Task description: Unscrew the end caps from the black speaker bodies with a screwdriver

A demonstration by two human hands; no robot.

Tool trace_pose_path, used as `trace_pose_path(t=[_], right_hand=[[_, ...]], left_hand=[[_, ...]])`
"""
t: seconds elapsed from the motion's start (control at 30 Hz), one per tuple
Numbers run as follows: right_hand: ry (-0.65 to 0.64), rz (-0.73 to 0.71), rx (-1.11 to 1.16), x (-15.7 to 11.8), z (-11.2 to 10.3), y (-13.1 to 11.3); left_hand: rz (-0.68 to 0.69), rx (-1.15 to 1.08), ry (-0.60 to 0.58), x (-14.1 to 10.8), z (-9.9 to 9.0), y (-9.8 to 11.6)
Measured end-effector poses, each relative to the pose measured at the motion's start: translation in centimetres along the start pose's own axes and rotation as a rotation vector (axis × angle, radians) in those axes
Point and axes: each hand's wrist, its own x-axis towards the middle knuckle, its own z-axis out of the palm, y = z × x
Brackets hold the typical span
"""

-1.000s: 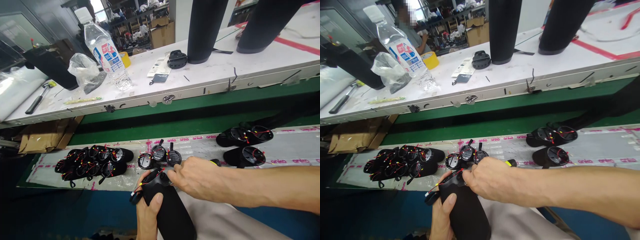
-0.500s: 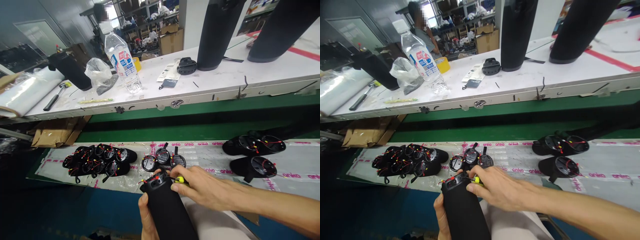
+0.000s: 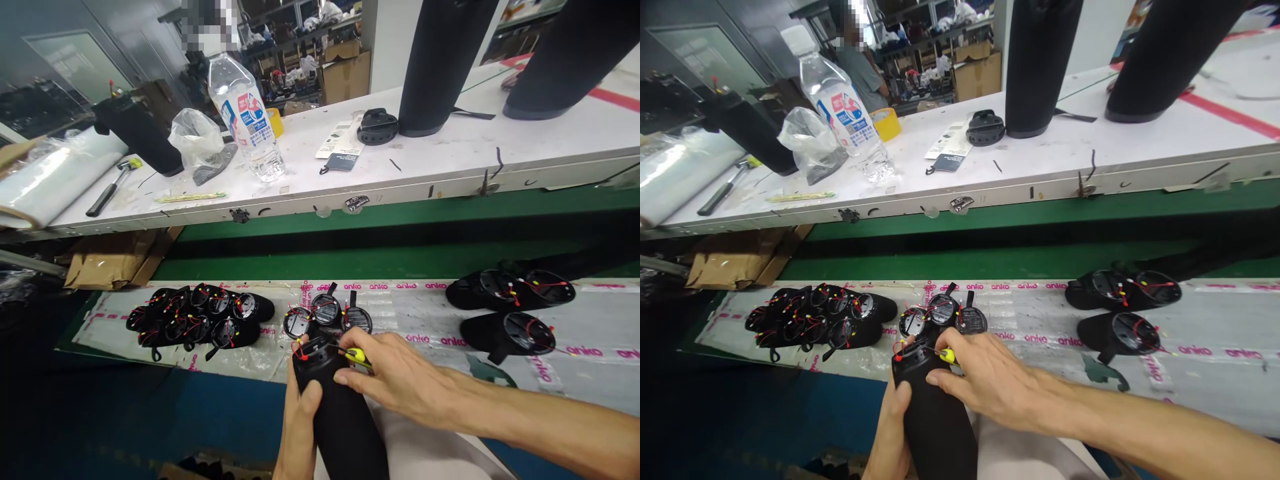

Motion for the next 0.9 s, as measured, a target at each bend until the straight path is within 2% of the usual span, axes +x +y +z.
trace_pose_path(t=[0.07,0.13,0.2,0.27,0.43,0.53,0.7,0.77,0.9], right_hand=[[-0.029,-0.005,0.009,-0.1,-0.7,-0.3],[-0.081,0.005,0.047,-0.3,-1.7,-0.5],[-0.108,-0.007,0.033,-0.3,-2.7,-0.5],[-0.107,-0.069,-0.064,-0.2,-3.4,-0.2],[-0.121,-0.244,-0.269,0.6,-3.2,0.8],[-0.113,-0.335,-0.355,1.1,-2.8,1.2],[-0.089,-0.430,-0.518,1.5,-2.6,1.0],[-0.058,-0.469,-0.567,1.5,-2.4,1.0],[-0.009,-0.530,-0.636,1.2,-2.1,1.3]], left_hand=[[-0.061,-0.074,0.044,-0.6,0.5,-0.2],[-0.187,-0.174,0.095,-1.1,0.7,-0.3],[-0.291,-0.252,0.087,-1.2,0.5,-0.3],[-0.315,-0.288,0.037,-1.1,0.2,-0.3],[-0.293,-0.262,-0.075,-1.0,-0.5,-0.6],[-0.286,-0.240,-0.056,-0.8,-0.3,-0.7],[-0.175,-0.233,-0.008,-0.6,0.7,-0.6],[-0.151,-0.199,-0.016,-0.6,0.8,-0.7],[-0.020,-0.043,-0.066,-0.8,0.4,-1.0]])
